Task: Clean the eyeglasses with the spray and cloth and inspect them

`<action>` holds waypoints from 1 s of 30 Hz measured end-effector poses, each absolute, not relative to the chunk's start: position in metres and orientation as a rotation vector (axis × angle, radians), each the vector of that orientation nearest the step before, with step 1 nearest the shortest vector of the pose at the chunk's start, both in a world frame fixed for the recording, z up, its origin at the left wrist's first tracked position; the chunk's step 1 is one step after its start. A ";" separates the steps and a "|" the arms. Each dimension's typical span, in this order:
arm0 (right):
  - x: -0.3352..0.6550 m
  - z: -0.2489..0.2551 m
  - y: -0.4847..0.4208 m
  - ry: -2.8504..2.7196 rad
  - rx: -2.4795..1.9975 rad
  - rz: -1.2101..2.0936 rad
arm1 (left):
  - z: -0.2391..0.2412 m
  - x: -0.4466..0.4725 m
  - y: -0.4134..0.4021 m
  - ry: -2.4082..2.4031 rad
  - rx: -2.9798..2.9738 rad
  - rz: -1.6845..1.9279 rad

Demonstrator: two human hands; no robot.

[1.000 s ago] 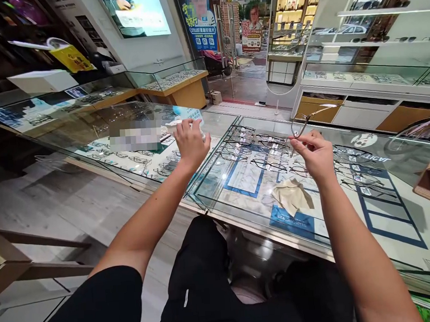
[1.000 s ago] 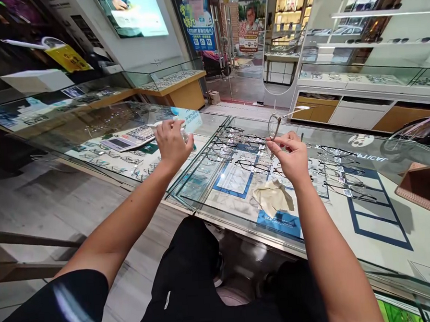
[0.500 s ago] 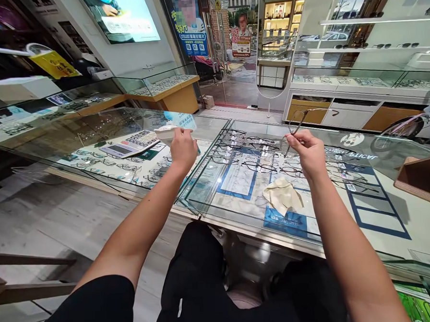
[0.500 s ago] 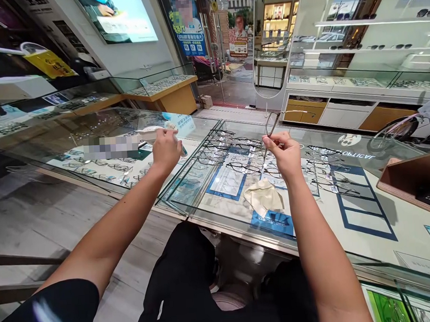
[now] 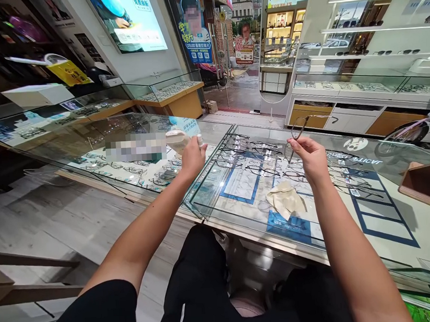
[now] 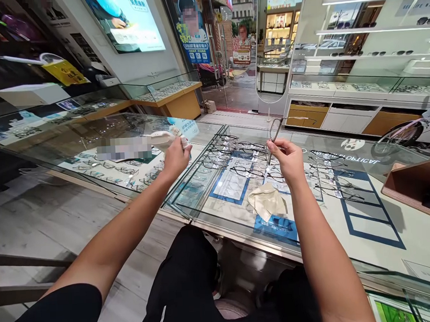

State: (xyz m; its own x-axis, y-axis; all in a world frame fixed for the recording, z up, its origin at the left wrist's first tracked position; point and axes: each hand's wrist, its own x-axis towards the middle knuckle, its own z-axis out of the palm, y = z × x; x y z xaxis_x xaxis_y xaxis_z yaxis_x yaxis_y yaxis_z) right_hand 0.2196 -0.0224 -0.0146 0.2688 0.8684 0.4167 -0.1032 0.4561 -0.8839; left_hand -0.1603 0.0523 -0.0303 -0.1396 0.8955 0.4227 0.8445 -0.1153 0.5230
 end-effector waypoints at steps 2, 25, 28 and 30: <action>0.219 -0.015 -0.023 -1.089 -0.877 0.777 | -0.022 -0.144 0.052 1.613 1.933 1.293; 0.218 -0.010 -0.029 -1.000 -0.866 0.933 | 0.022 0.010 0.040 0.268 1.059 0.863; 0.215 -0.012 -0.030 -1.035 -0.929 0.931 | 0.013 0.010 0.043 0.388 1.153 0.941; 0.212 -0.013 -0.032 -1.081 -0.969 0.941 | 0.006 0.012 0.045 0.506 1.278 1.019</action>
